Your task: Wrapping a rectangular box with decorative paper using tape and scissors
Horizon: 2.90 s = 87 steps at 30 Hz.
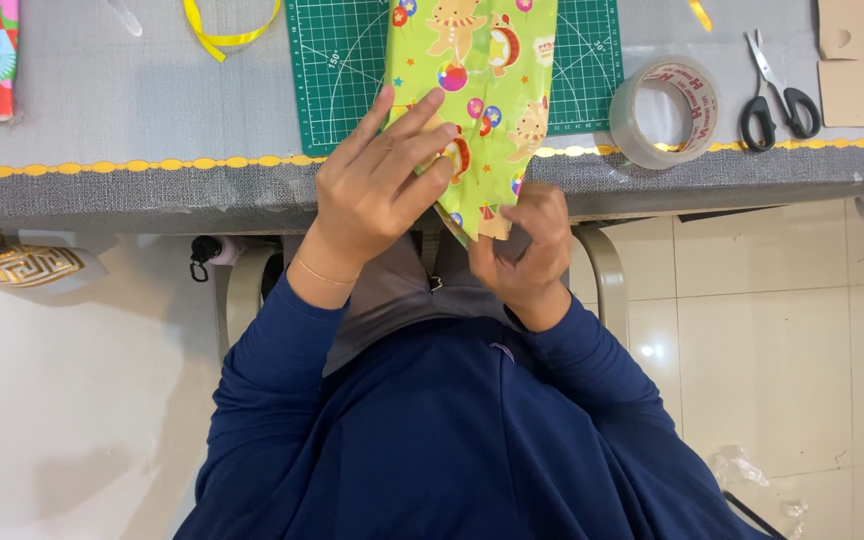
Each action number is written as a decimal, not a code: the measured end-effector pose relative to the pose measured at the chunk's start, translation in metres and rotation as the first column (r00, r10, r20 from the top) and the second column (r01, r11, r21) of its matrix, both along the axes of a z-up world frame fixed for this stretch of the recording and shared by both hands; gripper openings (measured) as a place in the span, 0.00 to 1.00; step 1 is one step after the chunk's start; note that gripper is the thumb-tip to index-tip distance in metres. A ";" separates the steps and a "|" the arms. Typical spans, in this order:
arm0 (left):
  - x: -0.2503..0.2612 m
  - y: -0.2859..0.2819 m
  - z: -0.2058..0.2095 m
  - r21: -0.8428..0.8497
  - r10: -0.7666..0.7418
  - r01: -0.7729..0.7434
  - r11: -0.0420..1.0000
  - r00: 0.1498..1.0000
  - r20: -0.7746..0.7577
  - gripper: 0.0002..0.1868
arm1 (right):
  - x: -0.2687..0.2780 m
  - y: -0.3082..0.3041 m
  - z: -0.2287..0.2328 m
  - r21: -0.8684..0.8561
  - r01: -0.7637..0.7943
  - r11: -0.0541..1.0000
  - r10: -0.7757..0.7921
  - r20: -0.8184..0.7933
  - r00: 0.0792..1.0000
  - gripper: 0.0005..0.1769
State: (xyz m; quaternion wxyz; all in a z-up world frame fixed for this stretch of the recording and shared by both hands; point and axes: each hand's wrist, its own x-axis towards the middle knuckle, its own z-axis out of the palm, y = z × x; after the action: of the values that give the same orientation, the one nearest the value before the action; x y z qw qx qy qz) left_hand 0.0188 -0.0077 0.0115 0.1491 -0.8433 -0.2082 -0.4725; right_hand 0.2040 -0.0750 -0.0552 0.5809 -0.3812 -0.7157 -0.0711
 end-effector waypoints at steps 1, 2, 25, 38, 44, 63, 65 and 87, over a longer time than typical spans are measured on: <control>0.000 0.000 0.000 0.000 -0.002 0.002 1.000 1.000 0.000 0.08 | 0.001 -0.003 0.000 0.000 0.002 1.000 -0.002 0.000 1.000 0.16; 0.001 0.000 0.000 -0.012 0.003 -0.003 1.000 1.000 0.000 0.08 | 0.002 -0.006 -0.001 -0.001 -0.001 1.000 0.001 0.024 1.000 0.15; -0.002 -0.003 -0.006 0.020 0.011 -0.010 1.000 1.000 -0.028 0.09 | 0.016 -0.013 -0.006 0.080 -0.064 0.995 0.063 0.015 0.998 0.14; -0.018 -0.007 0.007 -0.190 -0.089 0.059 0.980 0.984 -0.155 0.10 | 0.008 -0.014 -0.010 -0.089 -0.026 0.996 0.020 -0.067 0.998 0.17; -0.016 -0.010 0.004 -0.309 -0.123 0.075 0.948 0.983 -0.138 0.07 | 0.002 -0.015 -0.012 -0.083 -0.076 0.994 0.063 -0.152 0.986 0.14; -0.015 -0.006 0.007 -0.231 -0.006 -0.034 0.972 0.985 -0.171 0.18 | 0.044 -0.002 0.027 -0.196 -0.029 0.980 0.078 0.245 0.966 0.25; -0.021 -0.008 0.006 -0.265 -0.005 -0.054 0.963 0.976 -0.217 0.26 | 0.043 -0.003 0.031 -0.183 -0.019 0.983 0.064 0.246 0.967 0.21; 0.029 -0.022 -0.066 -0.146 0.159 -0.099 0.984 0.859 0.487 0.24 | 0.012 0.001 0.016 -0.035 -0.055 0.998 0.047 -0.201 0.979 0.17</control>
State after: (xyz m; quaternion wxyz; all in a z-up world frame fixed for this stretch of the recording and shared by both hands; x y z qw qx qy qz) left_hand 0.0478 -0.0293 -0.0545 0.0728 -0.6847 -0.3226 -0.6495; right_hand 0.2159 -0.0744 -0.0388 0.6436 -0.3797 -0.6646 -0.0029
